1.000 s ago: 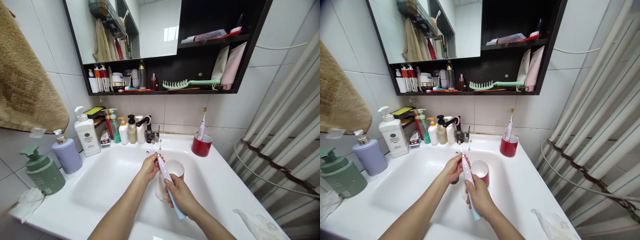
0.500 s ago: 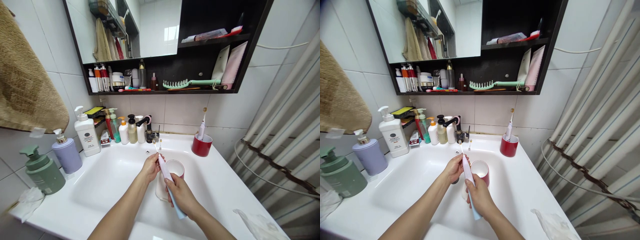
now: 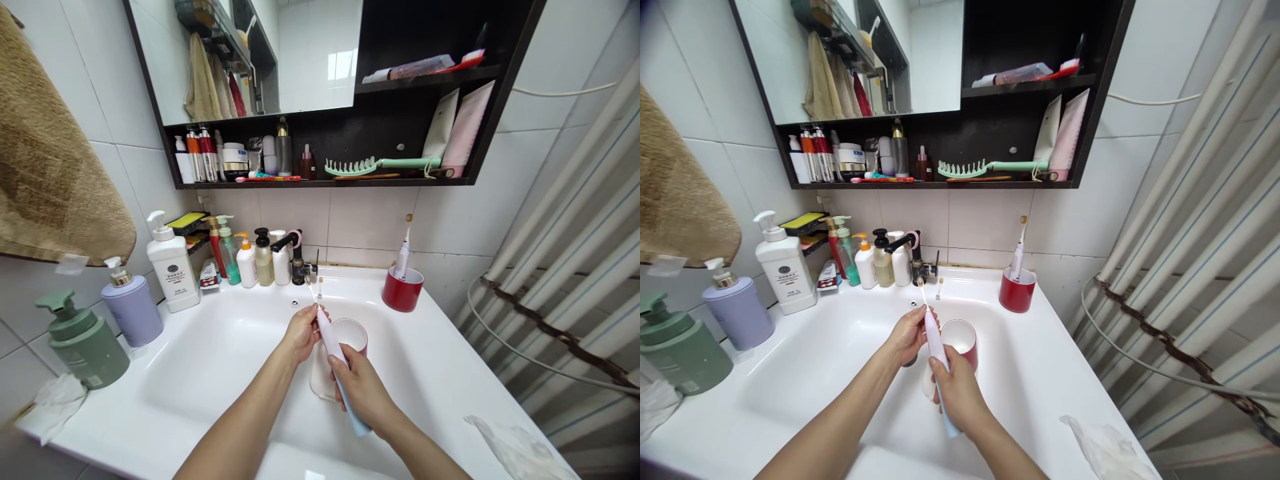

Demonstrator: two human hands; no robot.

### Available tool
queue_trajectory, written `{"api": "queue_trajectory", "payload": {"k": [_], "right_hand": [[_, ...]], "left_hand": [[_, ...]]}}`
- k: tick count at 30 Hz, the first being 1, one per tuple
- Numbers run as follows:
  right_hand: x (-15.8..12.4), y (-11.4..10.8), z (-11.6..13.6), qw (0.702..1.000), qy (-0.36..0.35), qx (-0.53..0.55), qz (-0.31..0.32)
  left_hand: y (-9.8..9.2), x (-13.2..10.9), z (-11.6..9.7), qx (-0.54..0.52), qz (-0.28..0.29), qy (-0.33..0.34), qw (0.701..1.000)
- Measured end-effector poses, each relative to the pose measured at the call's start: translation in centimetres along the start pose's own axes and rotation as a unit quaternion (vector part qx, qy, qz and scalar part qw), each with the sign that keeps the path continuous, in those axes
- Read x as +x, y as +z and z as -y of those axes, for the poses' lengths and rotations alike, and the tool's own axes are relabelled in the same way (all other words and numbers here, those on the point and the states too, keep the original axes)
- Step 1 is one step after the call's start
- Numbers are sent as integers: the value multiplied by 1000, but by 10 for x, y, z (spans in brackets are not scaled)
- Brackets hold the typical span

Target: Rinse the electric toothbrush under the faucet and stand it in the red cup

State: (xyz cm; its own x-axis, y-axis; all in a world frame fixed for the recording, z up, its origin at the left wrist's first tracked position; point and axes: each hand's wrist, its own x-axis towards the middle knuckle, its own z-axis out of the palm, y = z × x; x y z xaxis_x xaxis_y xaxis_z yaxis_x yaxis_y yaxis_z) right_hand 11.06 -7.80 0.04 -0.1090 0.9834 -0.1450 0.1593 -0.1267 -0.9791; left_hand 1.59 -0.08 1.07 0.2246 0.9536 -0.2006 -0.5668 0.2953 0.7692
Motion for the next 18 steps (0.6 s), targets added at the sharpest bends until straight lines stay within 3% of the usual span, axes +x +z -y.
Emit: {"api": "queue_trajectory", "payload": {"k": [7,18], "right_hand": [[-2,0,4,999,11,38,27],[3,-3,-2,1000,-19,-10,11]], "left_hand": [[2,-3,-1,-8,31,0,999],[0,-1,0,10,14,24,1000]]}}
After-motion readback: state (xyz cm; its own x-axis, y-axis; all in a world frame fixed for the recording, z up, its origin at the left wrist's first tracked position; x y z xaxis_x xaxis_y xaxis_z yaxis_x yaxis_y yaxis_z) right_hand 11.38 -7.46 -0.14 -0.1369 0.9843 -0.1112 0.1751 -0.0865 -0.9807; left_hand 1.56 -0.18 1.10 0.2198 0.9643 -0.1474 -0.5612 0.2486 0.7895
